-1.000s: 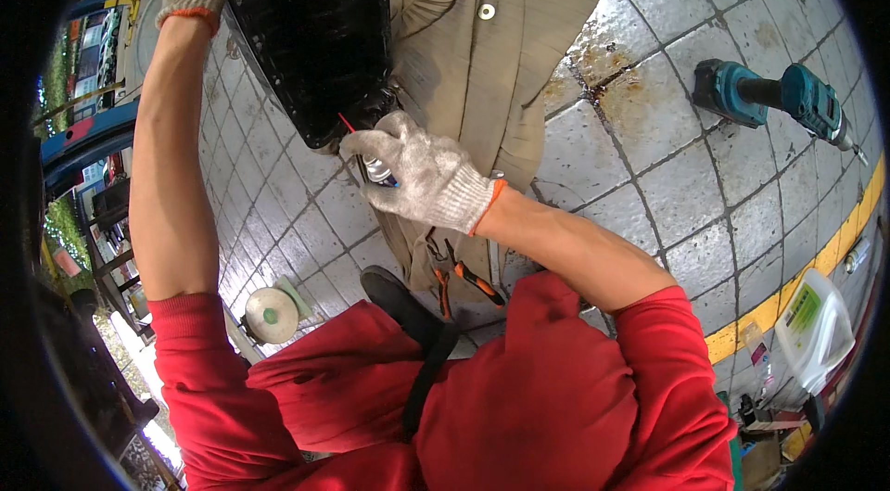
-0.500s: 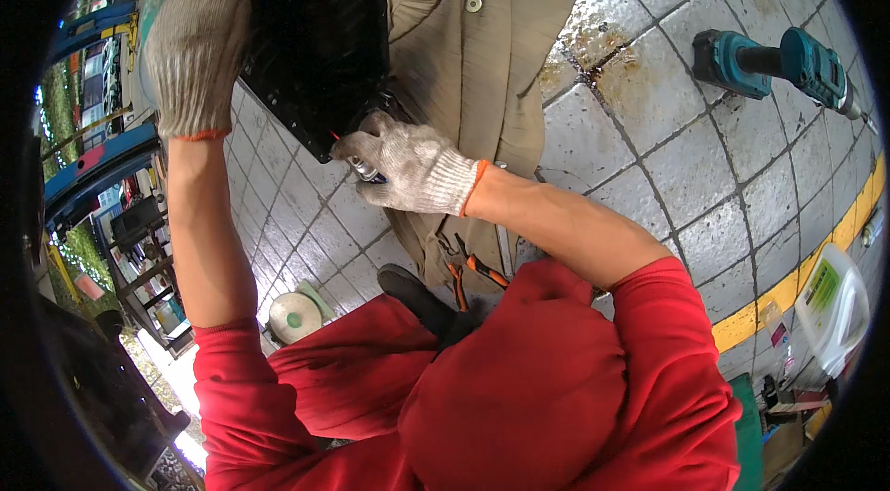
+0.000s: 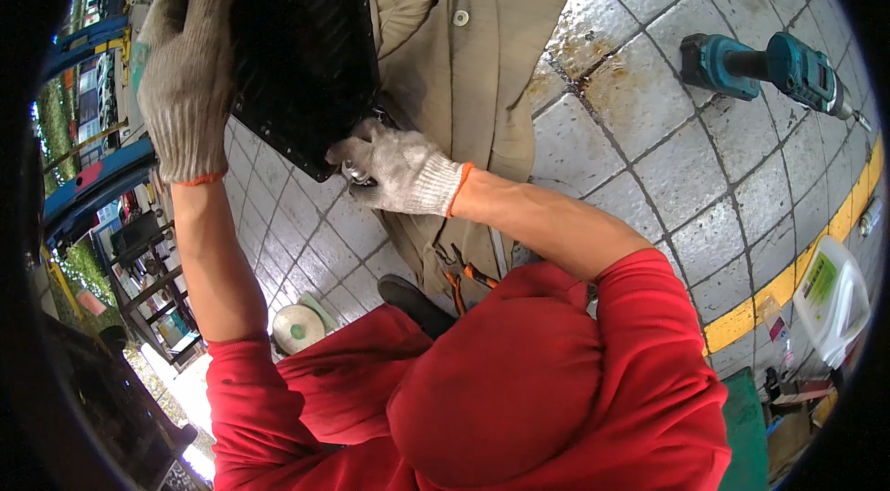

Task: The person sprays a black oil pan with a can, then uses a pneumatic air gun to blow air into the pan. They apply a bead of sealant along the rim of the pan using a sealant gun and smooth it with a tool.

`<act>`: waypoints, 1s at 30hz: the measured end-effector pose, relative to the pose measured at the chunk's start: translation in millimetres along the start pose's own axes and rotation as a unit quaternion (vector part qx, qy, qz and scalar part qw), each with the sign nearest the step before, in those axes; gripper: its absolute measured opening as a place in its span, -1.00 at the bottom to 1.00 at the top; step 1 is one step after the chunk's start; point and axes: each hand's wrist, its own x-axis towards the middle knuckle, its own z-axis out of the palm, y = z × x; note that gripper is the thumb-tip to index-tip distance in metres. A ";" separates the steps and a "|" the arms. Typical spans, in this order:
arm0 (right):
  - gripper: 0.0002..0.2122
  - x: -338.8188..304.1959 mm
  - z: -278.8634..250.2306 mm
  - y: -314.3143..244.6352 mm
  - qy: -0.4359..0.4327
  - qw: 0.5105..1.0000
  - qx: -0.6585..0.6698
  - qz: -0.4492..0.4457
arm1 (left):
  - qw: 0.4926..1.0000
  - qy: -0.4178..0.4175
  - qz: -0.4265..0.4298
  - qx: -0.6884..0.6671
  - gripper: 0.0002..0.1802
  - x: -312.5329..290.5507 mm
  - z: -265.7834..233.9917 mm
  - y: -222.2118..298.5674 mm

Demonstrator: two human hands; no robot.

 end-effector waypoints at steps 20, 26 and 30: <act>-0.50 24.9 -0.9 22.4 0.075 0.996 -0.017 0.051 | 0.997 0.003 0.040 -0.068 -0.02 15.3 35.3 -43.1; -0.53 26.1 -18.1 7.1 0.048 0.993 -0.049 0.091 | 0.993 0.008 0.085 -0.077 -0.05 9.5 33.3 -46.5; -0.49 23.0 -21.2 2.0 0.029 0.990 -0.058 0.125 | 0.990 -0.045 -0.010 -0.133 -0.12 3.2 28.4 -26.9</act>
